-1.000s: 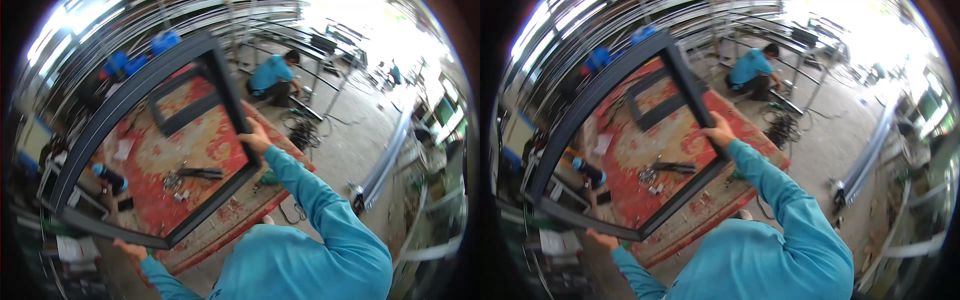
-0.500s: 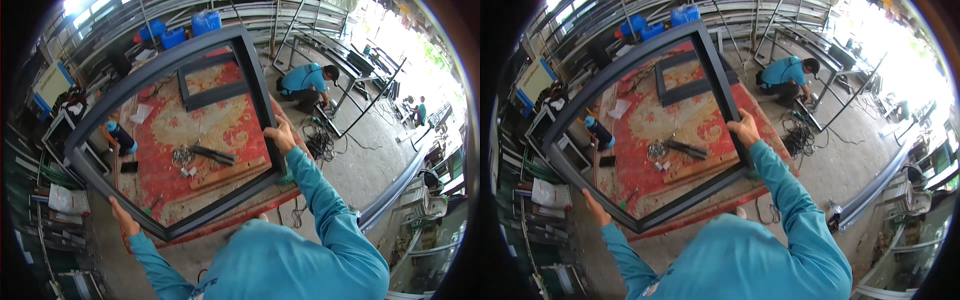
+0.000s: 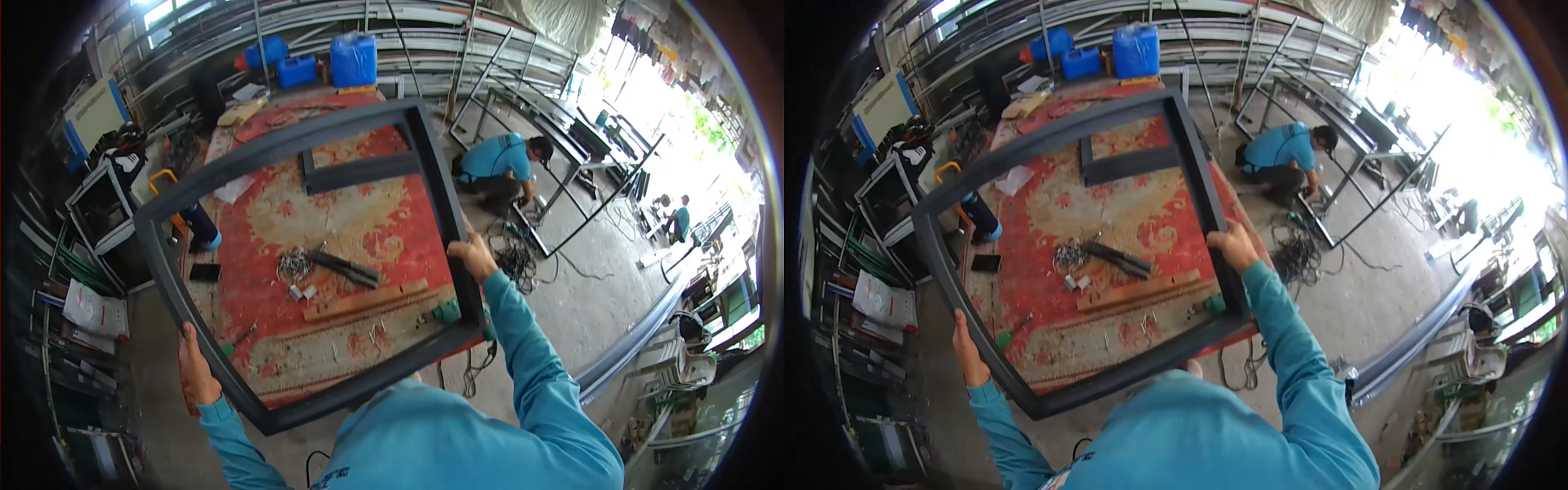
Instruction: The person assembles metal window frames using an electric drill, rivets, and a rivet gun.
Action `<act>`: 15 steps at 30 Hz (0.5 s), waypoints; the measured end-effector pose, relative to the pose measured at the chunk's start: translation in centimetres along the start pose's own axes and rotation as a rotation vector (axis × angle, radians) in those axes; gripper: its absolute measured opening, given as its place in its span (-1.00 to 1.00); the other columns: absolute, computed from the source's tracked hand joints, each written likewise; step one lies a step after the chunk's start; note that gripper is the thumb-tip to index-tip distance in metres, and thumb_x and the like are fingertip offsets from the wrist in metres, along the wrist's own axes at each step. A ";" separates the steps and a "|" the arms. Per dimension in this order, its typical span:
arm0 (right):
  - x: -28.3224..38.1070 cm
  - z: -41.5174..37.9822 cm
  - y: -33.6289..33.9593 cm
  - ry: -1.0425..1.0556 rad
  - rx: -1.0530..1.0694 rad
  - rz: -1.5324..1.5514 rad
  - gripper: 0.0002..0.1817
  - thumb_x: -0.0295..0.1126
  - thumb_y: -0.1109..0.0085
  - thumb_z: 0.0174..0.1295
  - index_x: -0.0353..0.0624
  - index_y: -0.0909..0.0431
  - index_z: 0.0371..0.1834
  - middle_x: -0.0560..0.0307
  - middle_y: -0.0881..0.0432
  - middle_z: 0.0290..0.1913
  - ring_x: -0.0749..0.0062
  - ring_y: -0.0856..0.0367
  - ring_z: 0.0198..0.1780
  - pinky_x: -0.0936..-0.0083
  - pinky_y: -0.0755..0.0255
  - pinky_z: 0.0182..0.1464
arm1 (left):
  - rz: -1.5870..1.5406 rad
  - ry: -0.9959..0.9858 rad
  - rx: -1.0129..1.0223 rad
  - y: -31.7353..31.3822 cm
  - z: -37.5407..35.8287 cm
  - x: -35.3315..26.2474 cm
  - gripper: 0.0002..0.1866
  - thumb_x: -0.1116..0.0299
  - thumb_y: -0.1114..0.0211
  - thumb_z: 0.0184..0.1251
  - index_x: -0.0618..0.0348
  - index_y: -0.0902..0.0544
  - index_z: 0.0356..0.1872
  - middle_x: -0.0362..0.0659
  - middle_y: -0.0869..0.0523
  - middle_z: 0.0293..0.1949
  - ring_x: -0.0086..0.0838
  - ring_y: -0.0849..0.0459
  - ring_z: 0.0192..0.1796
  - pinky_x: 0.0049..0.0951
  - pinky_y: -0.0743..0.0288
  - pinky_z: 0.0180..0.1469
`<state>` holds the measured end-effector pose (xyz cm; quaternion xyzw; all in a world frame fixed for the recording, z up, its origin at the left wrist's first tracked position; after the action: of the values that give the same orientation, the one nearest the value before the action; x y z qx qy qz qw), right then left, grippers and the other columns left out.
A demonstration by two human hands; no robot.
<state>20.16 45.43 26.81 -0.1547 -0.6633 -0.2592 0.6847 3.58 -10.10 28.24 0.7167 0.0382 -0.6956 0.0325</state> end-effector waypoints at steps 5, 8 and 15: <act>0.6 -0.8 -0.1 -0.087 -0.007 -0.121 -0.48 -0.31 -0.24 -0.07 -0.47 -0.56 -0.05 0.01 -0.66 -0.30 0.38 -0.61 -0.28 0.47 -0.46 -0.17 | 0.051 0.021 -0.046 1.6 1.5 2.7 -0.21 -0.26 -0.20 0.32 0.33 -0.53 0.22 -0.20 -0.58 -0.16 -0.50 -0.59 -0.17 -0.43 -0.47 -0.18; 0.8 -1.2 -0.2 -0.117 0.025 -0.140 -0.48 -0.29 -0.25 -0.09 -0.46 -0.57 -0.07 0.00 -0.66 -0.31 0.37 -0.61 -0.29 0.46 -0.46 -0.16 | 0.009 -0.067 -0.080 1.7 1.5 2.7 -0.30 -0.27 -0.18 0.32 0.25 -0.57 0.07 -0.30 -0.51 -0.38 -0.58 -0.53 -0.41 -0.50 -0.40 -0.45; -2.2 0.8 0.7 0.064 0.073 -0.352 -0.68 -0.39 -0.32 -0.04 -0.27 -0.71 -0.18 -0.03 -0.74 -0.24 0.28 -0.72 -0.21 0.45 -0.56 -0.08 | 0.010 0.094 -0.047 2.8 2.4 4.1 -0.22 -0.23 -0.22 0.33 0.35 -0.50 0.24 -0.13 -0.60 -0.02 -0.43 -0.61 -0.04 -0.40 -0.49 -0.03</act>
<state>19.91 46.76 24.80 -0.0026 -0.6670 -0.3556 0.6547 1.56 -13.10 24.04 0.7477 0.0522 -0.6600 0.0508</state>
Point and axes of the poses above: each hand's wrist, its own z-axis towards the middle knuckle, its own y-axis out of the back of the hand, x = y × z, the point moved 4 cm from there along z, towards the middle knuckle
